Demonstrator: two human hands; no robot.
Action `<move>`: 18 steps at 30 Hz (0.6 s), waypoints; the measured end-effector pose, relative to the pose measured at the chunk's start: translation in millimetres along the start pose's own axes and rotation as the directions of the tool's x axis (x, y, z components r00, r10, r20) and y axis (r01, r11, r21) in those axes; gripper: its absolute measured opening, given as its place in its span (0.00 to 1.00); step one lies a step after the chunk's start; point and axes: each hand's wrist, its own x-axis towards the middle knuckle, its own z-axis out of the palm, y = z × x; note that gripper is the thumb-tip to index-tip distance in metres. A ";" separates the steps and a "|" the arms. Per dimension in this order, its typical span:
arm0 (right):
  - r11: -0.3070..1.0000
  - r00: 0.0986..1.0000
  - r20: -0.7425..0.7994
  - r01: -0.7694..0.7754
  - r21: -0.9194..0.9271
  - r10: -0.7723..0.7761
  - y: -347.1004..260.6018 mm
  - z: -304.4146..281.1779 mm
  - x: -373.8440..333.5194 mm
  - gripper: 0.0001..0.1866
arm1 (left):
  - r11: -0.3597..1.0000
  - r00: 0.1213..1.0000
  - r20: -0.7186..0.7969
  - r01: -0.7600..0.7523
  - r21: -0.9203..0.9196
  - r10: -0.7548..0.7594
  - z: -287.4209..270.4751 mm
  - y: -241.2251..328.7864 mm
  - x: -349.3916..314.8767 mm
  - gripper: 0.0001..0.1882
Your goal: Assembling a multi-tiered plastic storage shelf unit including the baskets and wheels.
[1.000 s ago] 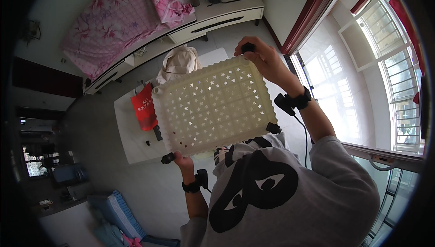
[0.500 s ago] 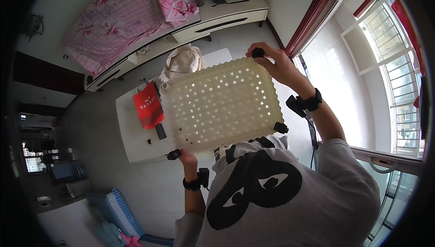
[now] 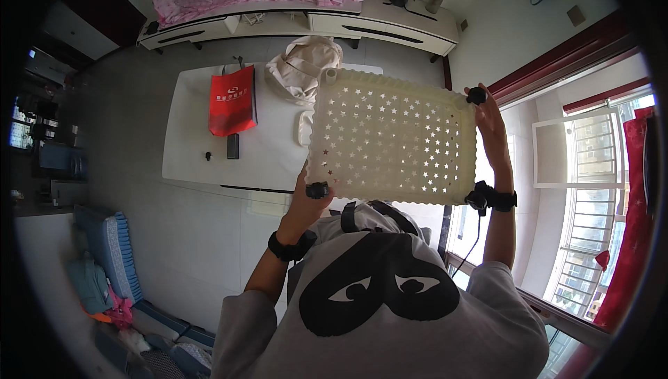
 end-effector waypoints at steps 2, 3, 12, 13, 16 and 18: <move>0.936 0.964 -0.100 -0.209 0.283 0.246 21.7 3.3 -27.9 0.29 | 0.989 0.993 0.015 0.120 0.087 -0.121 -14.3 -2.3 -3.0 0.39; 0.921 0.941 -0.079 -0.300 0.248 0.328 37.6 1.8 -49.5 0.30 | 0.987 0.980 0.118 0.159 0.019 -0.160 -21.6 1.5 -1.7 0.39; 0.826 0.748 -0.354 -0.531 0.186 0.561 130.6 123.5 -202.8 0.29 | 0.536 0.746 0.545 -0.660 0.526 0.384 -64.7 -95.5 23.7 0.26; 0.811 0.733 -0.360 -0.565 0.150 0.577 127.4 128.4 -199.8 0.28 | 0.892 0.882 0.472 -0.202 0.404 -0.014 -60.7 -81.6 23.1 0.17; 0.857 0.731 -0.448 -0.466 0.222 0.514 131.3 146.5 -198.8 0.24 | 0.826 0.880 0.471 -0.213 0.522 -0.071 -61.6 -84.3 44.6 0.06; 0.851 0.724 -0.457 -0.379 0.363 0.517 143.6 158.1 -204.7 0.24 | 0.808 0.884 0.463 -0.322 0.494 0.069 -64.7 -95.3 57.7 0.07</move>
